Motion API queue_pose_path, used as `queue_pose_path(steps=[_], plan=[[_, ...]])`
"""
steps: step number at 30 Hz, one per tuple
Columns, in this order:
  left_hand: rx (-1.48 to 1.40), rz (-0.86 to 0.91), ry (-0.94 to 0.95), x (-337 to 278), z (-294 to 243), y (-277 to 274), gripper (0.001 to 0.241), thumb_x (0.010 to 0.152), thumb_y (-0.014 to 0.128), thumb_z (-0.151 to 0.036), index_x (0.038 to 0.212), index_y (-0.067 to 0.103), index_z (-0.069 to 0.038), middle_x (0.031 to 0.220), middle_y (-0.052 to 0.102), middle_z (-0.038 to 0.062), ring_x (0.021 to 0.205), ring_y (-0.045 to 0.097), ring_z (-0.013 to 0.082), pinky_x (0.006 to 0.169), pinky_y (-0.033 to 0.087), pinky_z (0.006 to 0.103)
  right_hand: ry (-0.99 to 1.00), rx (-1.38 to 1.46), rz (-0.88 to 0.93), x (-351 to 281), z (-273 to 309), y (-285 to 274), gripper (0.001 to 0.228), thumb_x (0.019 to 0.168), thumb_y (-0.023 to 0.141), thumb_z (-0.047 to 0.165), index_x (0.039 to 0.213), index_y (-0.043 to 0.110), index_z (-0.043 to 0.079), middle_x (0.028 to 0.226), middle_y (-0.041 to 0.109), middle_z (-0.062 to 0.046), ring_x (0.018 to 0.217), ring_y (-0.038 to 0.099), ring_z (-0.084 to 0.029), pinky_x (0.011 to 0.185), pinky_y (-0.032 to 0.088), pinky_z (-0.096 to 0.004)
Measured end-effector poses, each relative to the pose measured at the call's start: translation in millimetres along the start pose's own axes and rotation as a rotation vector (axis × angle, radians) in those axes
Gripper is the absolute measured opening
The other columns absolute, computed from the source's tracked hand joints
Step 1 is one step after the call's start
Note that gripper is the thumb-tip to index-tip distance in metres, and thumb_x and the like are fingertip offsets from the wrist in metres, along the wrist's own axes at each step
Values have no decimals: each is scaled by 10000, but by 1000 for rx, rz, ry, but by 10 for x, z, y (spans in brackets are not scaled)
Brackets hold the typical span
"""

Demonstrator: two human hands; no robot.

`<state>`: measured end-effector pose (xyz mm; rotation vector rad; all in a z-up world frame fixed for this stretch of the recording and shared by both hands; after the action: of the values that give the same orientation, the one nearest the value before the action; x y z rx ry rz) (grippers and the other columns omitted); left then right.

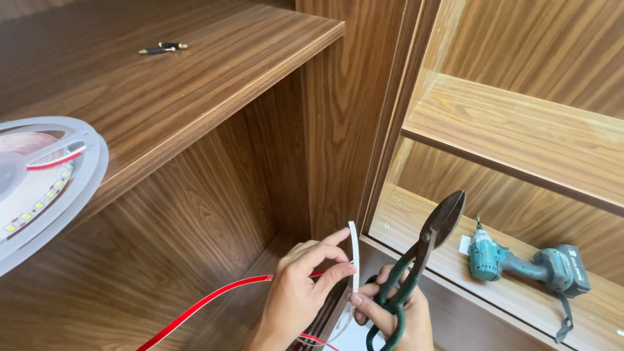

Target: Measuring, cutting, and installing LED light strips inside a wooden cabinet unit.

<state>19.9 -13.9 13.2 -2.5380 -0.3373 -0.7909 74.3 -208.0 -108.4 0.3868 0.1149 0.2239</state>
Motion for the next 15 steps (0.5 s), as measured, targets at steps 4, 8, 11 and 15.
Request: queue_pose_path(steps=[4, 8, 11, 15], plan=[[188, -111, -175, -313, 391, -19, 130, 996, 902, -225, 1118, 900, -179, 1109, 976, -76, 944, 896, 128, 906, 719, 309, -7, -77, -94, 96, 164, -296, 523, 835, 968, -174, 1094, 567, 41, 828, 910, -345, 544, 717, -378, 519, 566, -458], [526, -83, -49, -686, 625, 115, 146, 1029, 861, -307, 1091, 781, -202, 1289, 892, -43, 1254, 791, 191, 1075, 577, 451, -36, -14, -103, 48, 537, -480, 525, 830, 944, -170, 1119, 564, 49, 833, 878, -354, 556, 690, -393, 490, 600, -521], [487, -202, 96, -811, 375, 496, 451, 1005, 875, -471, 1289, 805, -127, 1603, 778, 56, 1519, 676, 347, 1266, 533, 520, -81, -72, -131, 14, 734, -683, 533, 825, 964, -171, 1122, 578, 45, 831, 903, -347, 571, 737, -406, 623, 626, -496], [25, 63, -257, -928, 303, 1553, 497, 933, 864, -582, 1356, 888, -322, 1309, 953, -85, 1176, 935, 132, 985, 677, 291, -218, -102, -67, -91, 850, -1036, 565, 826, 993, -104, 1123, 548, 78, 836, 951, -286, 538, 769, -308, 555, 660, -411]])
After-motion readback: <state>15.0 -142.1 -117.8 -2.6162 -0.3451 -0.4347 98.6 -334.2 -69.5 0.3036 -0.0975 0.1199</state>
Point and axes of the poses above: each hand's wrist, its own x-axis towards the middle knuckle, its own y-axis out of the palm, z = x × y, the point moved 5 cm from there along x, towards the middle knuckle
